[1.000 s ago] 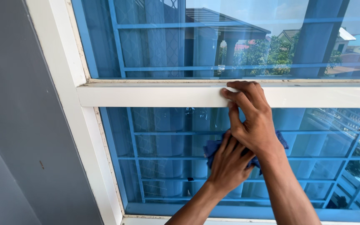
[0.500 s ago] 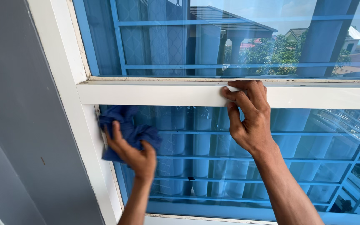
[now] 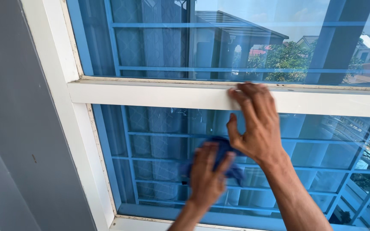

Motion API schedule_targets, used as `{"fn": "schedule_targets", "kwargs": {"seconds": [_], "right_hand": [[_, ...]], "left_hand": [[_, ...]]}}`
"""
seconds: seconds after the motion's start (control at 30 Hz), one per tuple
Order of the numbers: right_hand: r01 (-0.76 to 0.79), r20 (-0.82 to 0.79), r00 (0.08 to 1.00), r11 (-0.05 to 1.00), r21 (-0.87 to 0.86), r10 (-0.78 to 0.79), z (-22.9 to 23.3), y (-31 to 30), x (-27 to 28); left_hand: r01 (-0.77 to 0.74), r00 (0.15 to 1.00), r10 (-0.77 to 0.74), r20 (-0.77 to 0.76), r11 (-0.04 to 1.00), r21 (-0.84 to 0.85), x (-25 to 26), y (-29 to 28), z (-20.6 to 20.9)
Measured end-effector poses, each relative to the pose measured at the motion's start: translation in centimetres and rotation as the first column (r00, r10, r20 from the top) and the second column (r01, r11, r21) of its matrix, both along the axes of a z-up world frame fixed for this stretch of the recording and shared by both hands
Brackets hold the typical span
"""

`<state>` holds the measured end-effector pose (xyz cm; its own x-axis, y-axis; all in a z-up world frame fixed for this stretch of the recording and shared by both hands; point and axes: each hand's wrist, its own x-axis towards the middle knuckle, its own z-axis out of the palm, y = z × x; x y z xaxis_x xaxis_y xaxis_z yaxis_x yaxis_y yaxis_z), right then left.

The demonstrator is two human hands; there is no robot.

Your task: The person wipes a large window pane with a blue cloth, moving methodically across the surface to remove dirt and streaks. The person uses a spray bottle to apply cleaning solution and continues wiping until the glass appears clear.

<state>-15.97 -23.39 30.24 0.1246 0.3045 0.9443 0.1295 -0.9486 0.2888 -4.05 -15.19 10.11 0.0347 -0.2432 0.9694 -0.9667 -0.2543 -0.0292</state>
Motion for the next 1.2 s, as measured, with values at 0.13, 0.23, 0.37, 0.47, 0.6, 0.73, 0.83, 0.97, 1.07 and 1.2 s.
{"fn": "schedule_targets", "kwargs": {"seconds": [0.13,0.23,0.37,0.47,0.6,0.73,0.83,0.97,1.07,1.2], "right_hand": [[0.104,0.079,0.991,0.990,0.094,-0.112,-1.1,-2.6,0.5],[0.082,0.123,0.988,0.989,0.124,-0.098,-1.9,-2.6,1.9],[0.103,0.160,0.979,0.986,0.134,-0.124,-1.9,-2.5,2.8],[0.087,0.163,0.981,0.987,0.137,-0.109,-1.9,-2.6,2.7],[0.061,0.139,0.987,0.990,0.125,-0.078,-1.9,-2.9,2.1],[0.040,0.112,0.992,0.993,0.112,-0.052,-1.8,-3.4,1.4],[0.021,0.081,0.996,0.993,0.117,-0.031,-1.9,-3.6,1.2],[-0.001,0.139,0.990,0.988,0.155,-0.021,-1.9,-2.8,1.7],[-0.019,0.172,0.985,0.980,0.196,-0.015,-1.7,-2.1,2.3],[-0.033,0.179,0.984,0.972,0.233,-0.009,-1.7,-1.8,2.5]], "left_hand": [[-0.241,0.958,0.176,-0.226,0.921,-0.305,5.3,8.6,-1.1],[-0.329,0.914,0.122,-0.387,0.780,-0.532,7.0,12.4,-1.3],[-0.321,0.901,0.053,-0.431,0.748,-0.581,6.3,10.7,-0.8],[-0.236,0.933,0.040,-0.357,0.816,-0.527,3.0,5.1,-0.5],[-0.113,0.990,0.091,-0.106,0.968,-0.224,-3.2,-3.6,-0.6],[-0.069,0.993,0.067,-0.096,0.997,-0.018,-3.3,-4.1,-1.6],[-0.095,0.995,0.088,-0.042,0.976,-0.198,0.3,-0.1,-2.8],[-0.231,0.973,0.215,-0.086,0.909,-0.348,5.9,7.7,-3.8],[-0.247,0.963,0.177,-0.202,0.880,-0.405,8.2,12.2,-4.6],[-0.260,0.936,0.069,-0.346,0.798,-0.544,8.2,12.3,-4.7]]}}
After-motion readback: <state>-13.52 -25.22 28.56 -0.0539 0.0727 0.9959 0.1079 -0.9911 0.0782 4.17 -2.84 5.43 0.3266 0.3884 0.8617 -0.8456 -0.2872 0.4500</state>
